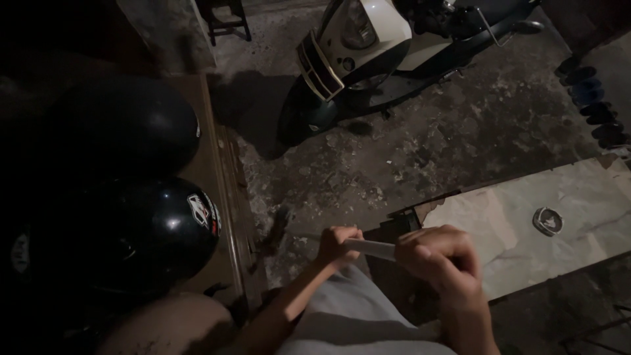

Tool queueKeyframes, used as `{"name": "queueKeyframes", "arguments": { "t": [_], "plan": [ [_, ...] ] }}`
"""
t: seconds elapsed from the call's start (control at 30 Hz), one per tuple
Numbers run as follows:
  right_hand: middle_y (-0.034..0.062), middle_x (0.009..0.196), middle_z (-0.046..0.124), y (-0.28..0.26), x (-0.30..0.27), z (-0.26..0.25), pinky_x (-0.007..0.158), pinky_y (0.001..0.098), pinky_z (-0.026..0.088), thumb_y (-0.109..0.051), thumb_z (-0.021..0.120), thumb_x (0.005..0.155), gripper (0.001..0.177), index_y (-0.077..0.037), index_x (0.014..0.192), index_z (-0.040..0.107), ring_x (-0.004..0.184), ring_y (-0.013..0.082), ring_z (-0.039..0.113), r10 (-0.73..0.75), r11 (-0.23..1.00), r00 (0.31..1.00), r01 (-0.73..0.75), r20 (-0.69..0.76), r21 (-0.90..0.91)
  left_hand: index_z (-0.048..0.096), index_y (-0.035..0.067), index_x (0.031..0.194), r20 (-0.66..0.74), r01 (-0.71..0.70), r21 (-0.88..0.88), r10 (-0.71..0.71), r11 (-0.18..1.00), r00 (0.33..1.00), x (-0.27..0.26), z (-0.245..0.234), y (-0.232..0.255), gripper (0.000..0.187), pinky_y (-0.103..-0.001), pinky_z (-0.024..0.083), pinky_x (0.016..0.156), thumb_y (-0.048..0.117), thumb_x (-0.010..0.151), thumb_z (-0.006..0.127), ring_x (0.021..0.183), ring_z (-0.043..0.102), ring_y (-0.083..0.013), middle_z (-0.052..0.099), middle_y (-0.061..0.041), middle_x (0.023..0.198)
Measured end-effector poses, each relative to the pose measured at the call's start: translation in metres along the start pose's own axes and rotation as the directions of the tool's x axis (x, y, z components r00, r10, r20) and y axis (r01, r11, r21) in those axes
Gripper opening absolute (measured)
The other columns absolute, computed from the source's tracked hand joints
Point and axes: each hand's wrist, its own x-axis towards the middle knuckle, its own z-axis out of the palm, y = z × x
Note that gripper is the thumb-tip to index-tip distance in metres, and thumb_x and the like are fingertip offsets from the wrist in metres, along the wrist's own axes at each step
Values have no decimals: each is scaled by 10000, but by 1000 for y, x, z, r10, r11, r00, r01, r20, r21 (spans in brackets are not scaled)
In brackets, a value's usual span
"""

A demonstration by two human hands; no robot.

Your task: Inspecting and manipulating a white pole in a garage area.

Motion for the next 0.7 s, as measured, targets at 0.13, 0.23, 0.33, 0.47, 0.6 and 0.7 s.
{"name": "queueKeyframes", "arguments": {
  "t": [0.13,0.23,0.33,0.47,0.6,0.7],
  "plan": [
    [41,512,379,11,-9,1,512,367,304,-149,594,961,411,-38,607,417,462,173,366,16,997,998,-20,-67,-69,595,86,677,-3,-43,-63,43,997,999,14,5,7,170,-379,509,542,136,828,656,565,663,-279,633,-104,626],
    [61,536,405,1,-1,-2,522,376,332,-127,600,956,383,-11,633,429,486,191,398,14,986,998,-23,-54,-167,530,48,622,14,58,-3,-57,998,998,24,15,7,298,-417,462,506,120,858,698,541,626,-341,588,-156,592],
    [54,547,388,-6,1,-12,559,375,337,-137,596,988,444,-48,611,379,505,198,411,-10,979,999,18,37,-202,514,52,640,19,5,-75,-3,997,1000,34,19,16,264,-409,478,520,113,819,699,565,634,-346,579,-159,604],
    [48,536,385,-19,3,-26,543,379,332,-168,600,998,465,-61,601,381,477,197,408,-54,996,998,57,42,-66,564,64,643,106,87,-77,-79,993,991,44,15,34,241,-389,506,537,121,813,725,572,670,-299,622,-131,613],
    [40,540,392,-23,11,-52,530,375,310,-170,631,1001,478,-66,606,383,465,181,399,-93,990,995,96,-32,103,653,91,708,155,63,-54,-54,997,986,53,13,41,71,-367,523,561,87,770,687,604,692,-257,679,-99,665],
    [32,533,380,11,10,-81,502,370,304,-148,627,989,420,-1,667,401,470,171,375,-70,987,988,88,-134,137,656,80,709,213,167,-60,-151,984,965,64,12,41,90,-370,506,513,115,785,687,546,683,-256,664,-111,639]
  ]
}}
